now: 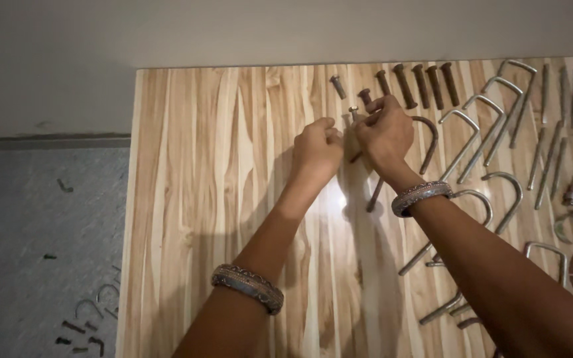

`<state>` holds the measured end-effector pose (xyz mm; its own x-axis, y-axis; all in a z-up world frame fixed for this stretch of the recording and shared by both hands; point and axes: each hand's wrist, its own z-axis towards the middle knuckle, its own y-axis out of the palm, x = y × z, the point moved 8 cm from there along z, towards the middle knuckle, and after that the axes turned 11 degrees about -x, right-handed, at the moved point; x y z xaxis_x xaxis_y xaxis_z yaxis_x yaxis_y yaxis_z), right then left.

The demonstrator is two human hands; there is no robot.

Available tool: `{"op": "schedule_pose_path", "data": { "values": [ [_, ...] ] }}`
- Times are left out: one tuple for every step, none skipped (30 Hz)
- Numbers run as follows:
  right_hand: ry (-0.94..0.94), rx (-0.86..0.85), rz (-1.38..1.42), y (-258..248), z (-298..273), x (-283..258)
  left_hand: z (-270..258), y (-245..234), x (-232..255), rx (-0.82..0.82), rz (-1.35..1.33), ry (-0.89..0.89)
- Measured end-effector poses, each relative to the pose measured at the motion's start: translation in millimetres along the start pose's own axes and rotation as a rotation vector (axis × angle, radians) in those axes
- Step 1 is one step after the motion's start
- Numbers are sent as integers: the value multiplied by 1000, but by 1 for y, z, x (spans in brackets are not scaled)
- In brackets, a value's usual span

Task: The person repeatedly picks up metal hooks and nails from the floor and a wooden table, then places them back down in organized rows. The person handles the items one by one, moving between the floor and the table to sort the hardware.

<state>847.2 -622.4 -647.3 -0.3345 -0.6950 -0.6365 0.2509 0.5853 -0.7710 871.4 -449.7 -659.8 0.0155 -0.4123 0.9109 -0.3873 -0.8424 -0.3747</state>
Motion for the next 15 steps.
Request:
{"op": "schedule_pose_path", "data": {
  "values": [
    [30, -13, 4, 4, 2, 3, 1, 1, 0, -10, 19, -12],
    [58, -24, 10, 7, 5, 6, 3, 1, 0, -20, 38, -23],
    [87, -36, 15, 9, 7, 9, 4, 1, 1, -29, 58, -33],
    [68, -29, -2, 10, 8, 8, 5, 1, 2, -24, 53, -27],
    [49, -23, -18, 10, 9, 7, 5, 0, 4, -18, 48, -21],
    [30, -18, -34, 11, 10, 6, 5, -1, 4, -13, 43, -16],
    [59, -22, -42, 13, 11, 7, 5, -1, 4, -21, 29, -30],
    [88, -24, -51, 15, 13, 7, 5, -1, 3, -31, 14, -43],
    [118, -27, -60, 16, 14, 8, 5, 0, 3, -40, -1, -56],
    [118, -24, -63, 15, 14, 8, 5, 1, 3, -41, 7, -69],
    [117, -21, -66, 15, 13, 8, 5, 1, 3, -43, 15, -82],
    [116, -19, -68, 16, 14, 7, 6, 1, 1, -42, 24, -96],
    [113, -12, -71, 16, 14, 6, 6, 1, 2, -43, 24, -79],
    [110, -6, -75, 16, 14, 6, 6, 1, 2, -43, 24, -65],
    [107, -1, -79, 16, 13, 6, 6, 2, 1, -44, 23, -51]
  ]
}}
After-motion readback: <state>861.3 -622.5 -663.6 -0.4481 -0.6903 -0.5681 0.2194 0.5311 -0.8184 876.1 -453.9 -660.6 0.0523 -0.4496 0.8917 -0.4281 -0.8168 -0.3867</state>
